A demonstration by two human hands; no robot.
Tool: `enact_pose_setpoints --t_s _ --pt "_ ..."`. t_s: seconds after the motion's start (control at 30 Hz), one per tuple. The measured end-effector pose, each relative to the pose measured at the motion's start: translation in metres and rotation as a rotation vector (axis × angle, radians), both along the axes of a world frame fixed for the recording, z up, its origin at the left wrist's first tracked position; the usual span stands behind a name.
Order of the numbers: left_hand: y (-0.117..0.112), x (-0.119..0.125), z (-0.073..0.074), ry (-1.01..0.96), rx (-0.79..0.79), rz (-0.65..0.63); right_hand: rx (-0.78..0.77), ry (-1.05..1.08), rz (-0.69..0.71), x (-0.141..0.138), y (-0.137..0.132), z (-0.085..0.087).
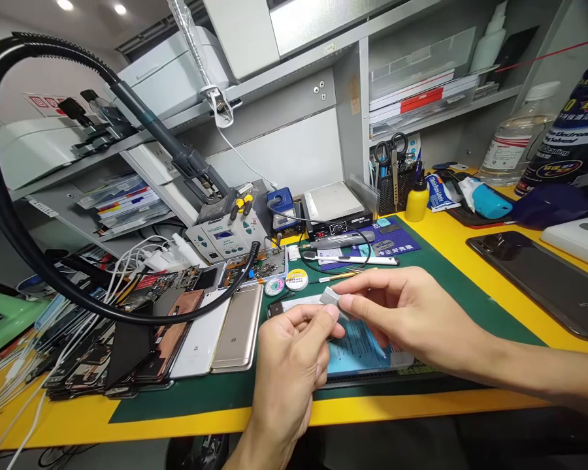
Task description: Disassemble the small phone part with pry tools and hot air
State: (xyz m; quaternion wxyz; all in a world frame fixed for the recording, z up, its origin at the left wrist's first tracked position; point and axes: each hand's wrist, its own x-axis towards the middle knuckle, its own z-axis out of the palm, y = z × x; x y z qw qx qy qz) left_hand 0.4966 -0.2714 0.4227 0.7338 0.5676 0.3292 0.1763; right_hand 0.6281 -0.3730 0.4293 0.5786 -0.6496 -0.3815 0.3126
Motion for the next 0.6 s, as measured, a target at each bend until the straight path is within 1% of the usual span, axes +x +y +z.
enact_pose_setpoints --t_s 0.2,0.37,0.43,0.5,0.53,0.6 --pt "0.003 -0.002 0.001 -0.038 -0.01 0.035 0.019 0.03 0.048 0.001 -0.001 0.0" --pt "0.01 -0.002 0.003 -0.07 -0.006 0.095 -0.003 0.045 0.044 -0.001 -0.003 0.002" --pt "0.015 -0.005 0.004 -0.085 -0.008 0.099 -0.013 0.05 0.043 -0.001 -0.003 0.003" --pt "0.023 -0.015 0.007 -0.113 -0.008 0.109 -0.029 0.032 0.035 -0.001 -0.003 0.003" --pt "0.028 -0.024 0.009 -0.133 -0.002 0.132 -0.046 0.013 0.029 -0.001 -0.003 0.003" --pt "0.042 -0.05 0.014 -0.175 0.033 0.244 -0.093 -0.036 0.016 0.001 -0.004 0.002"
